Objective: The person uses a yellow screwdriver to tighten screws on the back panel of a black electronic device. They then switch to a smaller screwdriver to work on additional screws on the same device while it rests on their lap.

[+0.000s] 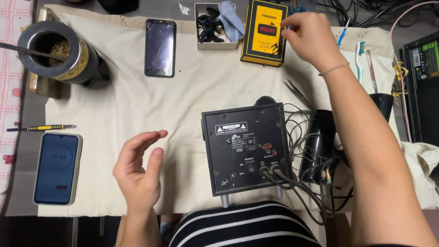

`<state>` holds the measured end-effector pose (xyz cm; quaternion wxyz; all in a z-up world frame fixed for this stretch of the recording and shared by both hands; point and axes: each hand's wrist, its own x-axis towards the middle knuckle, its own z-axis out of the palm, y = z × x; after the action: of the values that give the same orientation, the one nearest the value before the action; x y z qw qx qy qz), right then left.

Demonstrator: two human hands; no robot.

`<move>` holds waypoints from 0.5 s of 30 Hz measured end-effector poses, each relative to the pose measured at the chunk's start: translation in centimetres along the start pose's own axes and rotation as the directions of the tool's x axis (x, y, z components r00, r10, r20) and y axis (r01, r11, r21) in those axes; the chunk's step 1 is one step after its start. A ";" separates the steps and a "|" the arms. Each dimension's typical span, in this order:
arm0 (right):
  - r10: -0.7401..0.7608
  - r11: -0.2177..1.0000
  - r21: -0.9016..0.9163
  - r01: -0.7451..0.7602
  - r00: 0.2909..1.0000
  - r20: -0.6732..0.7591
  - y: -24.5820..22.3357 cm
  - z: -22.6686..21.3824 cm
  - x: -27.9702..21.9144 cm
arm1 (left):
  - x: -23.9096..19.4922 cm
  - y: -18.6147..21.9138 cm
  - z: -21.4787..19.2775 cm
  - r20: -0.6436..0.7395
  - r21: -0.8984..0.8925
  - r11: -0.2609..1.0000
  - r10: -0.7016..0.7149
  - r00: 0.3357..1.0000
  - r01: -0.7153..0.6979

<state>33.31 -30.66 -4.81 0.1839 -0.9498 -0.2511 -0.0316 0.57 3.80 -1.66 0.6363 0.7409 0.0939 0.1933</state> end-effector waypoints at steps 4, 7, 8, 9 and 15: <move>-0.179 0.952 0.187 0.243 0.935 -0.307 -7.0 -7.5 -6.5 | -0.9 1.7 1.3 0.147 0.105 0.982 0.139 0.979 -0.155; -0.086 0.830 0.399 0.390 0.795 -0.600 -10.4 -10.6 -11.4 | -2.0 2.6 2.4 0.251 0.106 0.957 0.237 0.939 -0.270; -0.041 0.786 0.473 0.398 0.798 -0.602 -11.1 -11.0 -12.5 | -2.3 3.0 2.6 0.286 0.118 0.940 0.278 0.917 -0.321; 0.002 0.736 0.543 0.404 0.801 -0.599 -11.7 -11.4 -13.6 | -2.6 3.4 2.8 0.322 0.128 0.919 0.317 0.892 -0.372; 0.219 0.314 0.854 0.416 0.843 -0.491 -15.8 -12.1 -16.9 | -4.7 3.8 3.3 0.387 0.197 0.863 0.367 0.846 -0.465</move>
<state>11.25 -30.22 9.10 0.7597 -0.5931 -0.2212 -0.1487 -2.73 -1.68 0.89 0.4722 0.8484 -0.1540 0.1830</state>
